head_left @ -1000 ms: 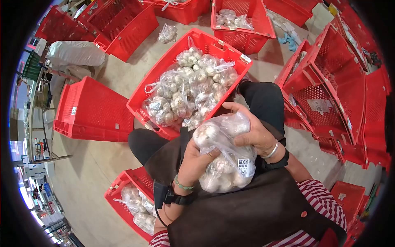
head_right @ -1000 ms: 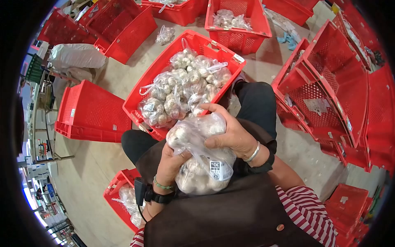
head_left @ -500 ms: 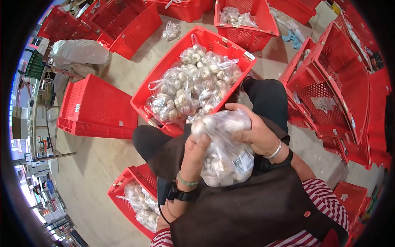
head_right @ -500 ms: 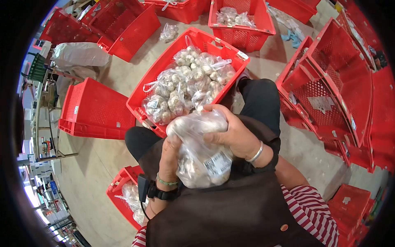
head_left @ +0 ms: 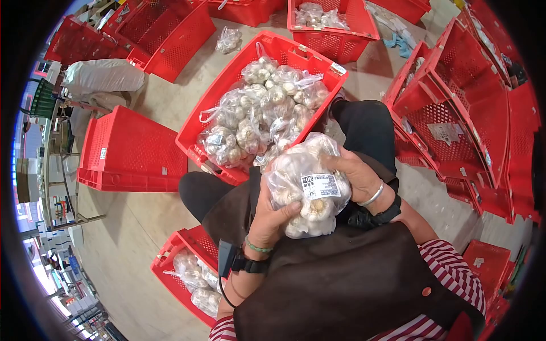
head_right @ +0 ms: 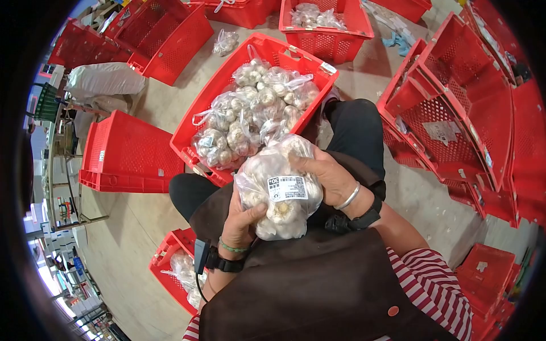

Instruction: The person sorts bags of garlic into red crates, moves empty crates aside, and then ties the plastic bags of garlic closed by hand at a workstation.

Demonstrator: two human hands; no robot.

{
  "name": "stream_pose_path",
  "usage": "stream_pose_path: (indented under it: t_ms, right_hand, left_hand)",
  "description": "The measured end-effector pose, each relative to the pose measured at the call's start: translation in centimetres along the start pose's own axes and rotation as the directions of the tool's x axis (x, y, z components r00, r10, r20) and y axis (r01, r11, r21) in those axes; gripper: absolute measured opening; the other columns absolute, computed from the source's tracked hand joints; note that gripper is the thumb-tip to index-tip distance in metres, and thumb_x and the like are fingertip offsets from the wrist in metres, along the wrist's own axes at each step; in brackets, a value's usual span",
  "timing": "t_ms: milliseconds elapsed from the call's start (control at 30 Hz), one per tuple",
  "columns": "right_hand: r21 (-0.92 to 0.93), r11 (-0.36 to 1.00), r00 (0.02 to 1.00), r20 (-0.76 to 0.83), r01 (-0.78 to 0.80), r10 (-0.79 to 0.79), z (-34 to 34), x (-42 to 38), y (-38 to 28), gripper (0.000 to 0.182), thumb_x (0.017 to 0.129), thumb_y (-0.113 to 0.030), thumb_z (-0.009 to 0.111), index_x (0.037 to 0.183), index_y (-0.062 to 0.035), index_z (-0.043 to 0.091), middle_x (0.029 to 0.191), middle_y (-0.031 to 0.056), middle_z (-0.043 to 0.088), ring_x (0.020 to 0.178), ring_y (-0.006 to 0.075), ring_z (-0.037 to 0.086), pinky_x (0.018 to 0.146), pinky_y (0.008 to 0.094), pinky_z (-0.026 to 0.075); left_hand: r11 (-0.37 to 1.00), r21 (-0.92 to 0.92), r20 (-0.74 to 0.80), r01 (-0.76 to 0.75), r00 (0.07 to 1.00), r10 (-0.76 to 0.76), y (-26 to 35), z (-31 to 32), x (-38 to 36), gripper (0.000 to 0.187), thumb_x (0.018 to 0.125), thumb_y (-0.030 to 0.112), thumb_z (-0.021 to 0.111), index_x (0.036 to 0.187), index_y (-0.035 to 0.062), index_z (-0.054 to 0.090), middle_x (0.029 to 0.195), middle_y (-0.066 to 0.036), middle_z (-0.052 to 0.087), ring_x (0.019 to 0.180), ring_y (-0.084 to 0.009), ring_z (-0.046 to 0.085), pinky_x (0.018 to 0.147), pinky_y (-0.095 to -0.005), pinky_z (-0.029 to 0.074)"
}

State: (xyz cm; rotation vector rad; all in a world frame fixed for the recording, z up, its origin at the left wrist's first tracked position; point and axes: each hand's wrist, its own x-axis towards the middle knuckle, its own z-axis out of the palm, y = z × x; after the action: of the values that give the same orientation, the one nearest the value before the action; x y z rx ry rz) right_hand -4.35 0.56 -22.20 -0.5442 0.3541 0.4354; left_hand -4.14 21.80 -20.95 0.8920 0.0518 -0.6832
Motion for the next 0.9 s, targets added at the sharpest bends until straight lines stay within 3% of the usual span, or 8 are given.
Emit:
stream_pose_path:
  t_ms: [67,133,233,333,467,700,833,900]
  right_hand:
    - [0.072,0.997,1.0,-0.003,0.027,-0.026,0.2,-0.1,0.2,0.068,0.085,-0.007,0.071,0.142,-0.0015,0.034,0.129,0.0124,0.053,0.12,0.021,0.054,0.101,0.0342,0.045]
    - [-0.196,0.946,0.958,0.177,0.257,-0.224,0.3,-0.4,0.6,0.094,0.076,-0.014,0.082,0.148,-0.0018,0.023,0.139,0.0144,0.043,0.128,0.0212,0.045,0.106,0.0326,0.039]
    - [-0.405,0.885,0.972,0.149,0.229,-0.184,0.5,-0.5,0.7,0.113,0.067,-0.02,0.09,0.151,-0.0017,0.017,0.144,0.0145,0.037,0.132,0.0216,0.039,0.108,0.0319,0.034]
    - [-0.421,0.894,0.988,0.046,0.155,-0.15,0.8,-0.3,-0.1,0.097,0.074,-0.015,0.084,0.148,-0.0009,0.024,0.132,0.0128,0.049,0.12,0.0194,0.051,0.099,0.0299,0.042]
    - [-0.302,0.946,0.989,-0.052,0.118,-0.14,1.4,-0.2,-0.1,0.072,0.083,-0.011,0.075,0.141,-0.0003,0.035,0.118,0.0095,0.059,0.105,0.0158,0.059,0.089,0.0288,0.048]
    - [-0.07,0.991,0.978,0.186,0.111,-0.096,0.8,-0.4,-0.2,0.052,0.09,-0.004,0.061,0.138,-0.0028,0.041,0.12,0.0072,0.058,0.108,0.0155,0.059,0.094,0.0304,0.049]
    - [-0.12,0.991,0.983,0.176,0.064,-0.042,1.2,-1.1,-0.7,0.051,0.09,-0.004,0.059,0.138,-0.0038,0.041,0.119,0.0064,0.058,0.107,0.0145,0.06,0.094,0.0301,0.048]
    - [-0.141,0.986,0.988,0.143,0.083,-0.063,1.5,-1.1,-0.7,0.053,0.089,-0.002,0.059,0.139,-0.0048,0.041,0.117,0.0052,0.058,0.106,0.0139,0.059,0.094,0.0292,0.048]
  left_hand:
    - [0.993,0.076,-0.065,-0.088,0.994,0.093,-0.3,0.2,0.5,0.086,0.078,0.009,0.077,0.147,0.0055,0.025,0.138,-0.013,0.045,0.127,-0.0249,0.046,0.105,-0.0397,0.04]
    - [0.996,0.017,-0.127,-0.084,0.988,0.086,0.0,0.6,1.0,0.082,0.08,0.009,0.075,0.146,0.0053,0.026,0.136,-0.014,0.047,0.124,-0.0244,0.049,0.102,-0.0393,0.043]
    - [0.995,-0.038,-0.189,-0.092,0.978,0.084,-0.1,0.3,1.3,0.071,0.086,0.012,0.07,0.144,0.0056,0.03,0.133,-0.013,0.05,0.117,-0.024,0.055,0.096,-0.0384,0.05]
    - [0.918,-0.396,-0.147,0.007,0.987,-0.071,0.0,-0.1,0.8,0.085,0.081,0.025,0.075,0.148,0.0078,0.024,0.141,-0.013,0.043,0.127,-0.0286,0.047,0.105,-0.0425,0.042]
    - [0.985,-0.085,0.043,-0.148,0.987,0.153,0.1,0.4,0.5,0.113,0.068,0.023,0.079,0.153,0.0094,0.006,0.152,-0.014,0.026,0.138,-0.0311,0.033,0.113,-0.0426,0.03]
    - [0.974,0.05,-0.122,-0.223,0.966,0.227,-0.1,0.7,1.2,0.102,0.076,0.031,0.078,0.152,0.0087,0.013,0.148,-0.016,0.033,0.134,-0.0307,0.038,0.111,-0.0429,0.034]
    - [0.963,-0.223,-0.192,-0.154,0.975,0.111,-1.0,-0.5,1.2,0.093,0.078,0.033,0.077,0.148,0.0082,0.022,0.144,-0.014,0.039,0.132,-0.0283,0.042,0.108,-0.0434,0.039]
    - [0.965,-0.233,-0.032,-0.116,0.993,0.112,-1.2,-0.9,1.0,0.094,0.075,0.027,0.08,0.148,0.0088,0.024,0.143,-0.013,0.041,0.13,-0.0269,0.045,0.106,-0.042,0.041]
